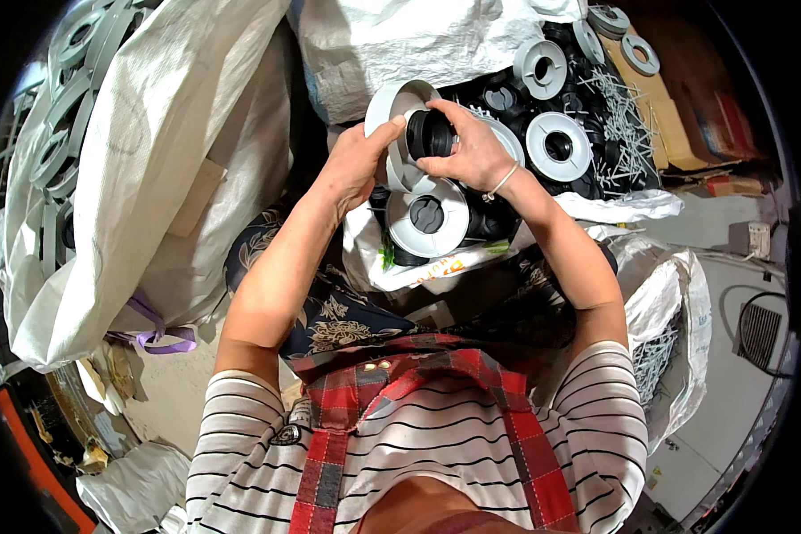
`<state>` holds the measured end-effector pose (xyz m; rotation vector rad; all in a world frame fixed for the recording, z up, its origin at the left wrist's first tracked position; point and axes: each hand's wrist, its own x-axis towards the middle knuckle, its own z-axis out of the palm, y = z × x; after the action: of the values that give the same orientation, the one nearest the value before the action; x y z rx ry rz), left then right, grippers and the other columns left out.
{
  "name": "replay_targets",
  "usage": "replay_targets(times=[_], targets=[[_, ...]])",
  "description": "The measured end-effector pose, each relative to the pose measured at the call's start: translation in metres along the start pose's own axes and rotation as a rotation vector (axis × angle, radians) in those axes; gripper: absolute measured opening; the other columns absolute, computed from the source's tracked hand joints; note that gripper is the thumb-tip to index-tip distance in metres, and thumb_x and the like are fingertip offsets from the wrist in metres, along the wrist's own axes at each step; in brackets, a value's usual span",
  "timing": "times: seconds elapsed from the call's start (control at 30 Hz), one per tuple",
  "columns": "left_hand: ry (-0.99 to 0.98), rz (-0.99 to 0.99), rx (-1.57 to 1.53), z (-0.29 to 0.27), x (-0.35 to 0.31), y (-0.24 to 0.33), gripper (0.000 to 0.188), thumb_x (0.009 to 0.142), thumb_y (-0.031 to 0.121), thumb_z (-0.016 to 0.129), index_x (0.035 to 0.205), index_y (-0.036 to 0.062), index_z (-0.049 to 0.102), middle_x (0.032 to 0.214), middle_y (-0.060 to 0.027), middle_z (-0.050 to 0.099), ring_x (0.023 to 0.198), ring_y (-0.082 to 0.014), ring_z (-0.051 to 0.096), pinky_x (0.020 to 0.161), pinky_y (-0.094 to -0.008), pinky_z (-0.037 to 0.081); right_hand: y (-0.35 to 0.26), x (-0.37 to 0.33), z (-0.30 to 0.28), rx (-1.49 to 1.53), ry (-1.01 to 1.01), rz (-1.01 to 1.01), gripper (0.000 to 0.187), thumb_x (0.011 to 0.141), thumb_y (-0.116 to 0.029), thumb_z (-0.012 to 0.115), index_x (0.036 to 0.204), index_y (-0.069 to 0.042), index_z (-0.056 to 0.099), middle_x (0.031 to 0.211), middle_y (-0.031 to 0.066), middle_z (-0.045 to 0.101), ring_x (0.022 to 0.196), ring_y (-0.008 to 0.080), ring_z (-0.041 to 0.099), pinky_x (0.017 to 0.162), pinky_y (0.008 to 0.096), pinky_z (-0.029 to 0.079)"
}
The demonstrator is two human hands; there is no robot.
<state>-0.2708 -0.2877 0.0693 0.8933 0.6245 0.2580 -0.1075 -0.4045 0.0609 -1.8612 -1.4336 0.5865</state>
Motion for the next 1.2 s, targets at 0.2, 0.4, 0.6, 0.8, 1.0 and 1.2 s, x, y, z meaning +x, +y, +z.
replay_targets(times=[0.2, 0.4, 0.6, 0.8, 1.0, 1.2], targets=[[-0.153, -0.11, 0.023, 0.001, 0.001, 0.004, 0.041, 0.091, 0.029, 0.058, 0.114, -0.0041, 0.053, 0.099, -0.0099, 0.063, 0.083, -0.0177, 0.064, 0.072, -0.034, 0.055, -0.002, -0.016, -0.015, -0.311, -0.059, -0.353, 0.079, 0.057, -0.008, 0.075, 0.129, -0.006, 0.04, 0.119, 0.0172, 0.047, 0.111, 0.0362, 0.046, 0.095, 0.0394, 0.042], [-0.167, -0.161, 0.035, 0.006, 0.003, 0.002, 0.039, 0.091, 0.026, 0.059, 0.112, -0.006, 0.054, 0.099, -0.0111, 0.063, 0.085, -0.017, 0.064, 0.072, -0.033, 0.055, -0.009, -0.026, -0.018, -0.452, -0.144, -0.418, 0.081, 0.057, -0.002, 0.073, 0.13, -0.009, 0.039, 0.124, 0.0141, 0.043, 0.11, 0.0371, 0.043, 0.094, 0.04, 0.042], [-0.145, -0.038, 0.061, 0.012, 0.002, -0.008, 0.034, 0.09, 0.024, 0.061, 0.108, -0.0042, 0.056, 0.096, -0.0091, 0.063, 0.079, -0.0135, 0.062, 0.069, -0.0296, 0.053, 0.008, -0.026, -0.007, 0.154, -0.09, 0.117, 0.057, 0.074, -0.024, 0.069, 0.12, 0.003, 0.047, 0.107, 0.0192, 0.057, 0.091, 0.0304, 0.055, 0.077, 0.0352, 0.047], [-0.08, 0.075, 0.1, 0.011, -0.001, -0.012, 0.035, 0.088, 0.024, 0.065, 0.107, -0.0038, 0.056, 0.096, -0.0073, 0.063, 0.079, -0.0123, 0.06, 0.071, -0.0297, 0.052, 0.024, -0.033, 0.0, -0.269, 0.106, -0.112, 0.077, 0.081, -0.035, 0.07, 0.132, 0.009, 0.033, 0.106, 0.0216, 0.061, 0.082, 0.0248, 0.066, 0.069, 0.0292, 0.056], [-0.086, 0.183, 0.544, 0.001, -0.004, -0.027, 0.051, 0.084, 0.027, 0.068, 0.121, -0.0046, 0.051, 0.099, -0.0091, 0.064, 0.089, -0.0122, 0.059, 0.079, -0.0268, 0.048, 0.047, -0.027, 0.009, 0.876, -0.189, 0.745, 0.066, 0.086, -0.056, 0.054, 0.105, 0.008, 0.051, 0.081, 0.0213, 0.064, 0.068, 0.0284, 0.067, 0.055, 0.0335, 0.056], [-0.261, 0.154, 1.296, -0.001, -0.006, -0.045, 0.093, 0.071, 0.042, 0.074, 0.131, -0.0171, 0.034, 0.122, -0.034, 0.051, 0.116, -0.0385, 0.052, 0.1, -0.0362, 0.04, 0.128, -0.053, -0.002, -0.526, -0.383, 0.363, 0.055, 0.068, -0.025, 0.076, 0.109, 0.002, 0.052, 0.106, 0.0207, 0.06, 0.106, 0.0364, 0.055, 0.095, 0.0418, 0.041]])
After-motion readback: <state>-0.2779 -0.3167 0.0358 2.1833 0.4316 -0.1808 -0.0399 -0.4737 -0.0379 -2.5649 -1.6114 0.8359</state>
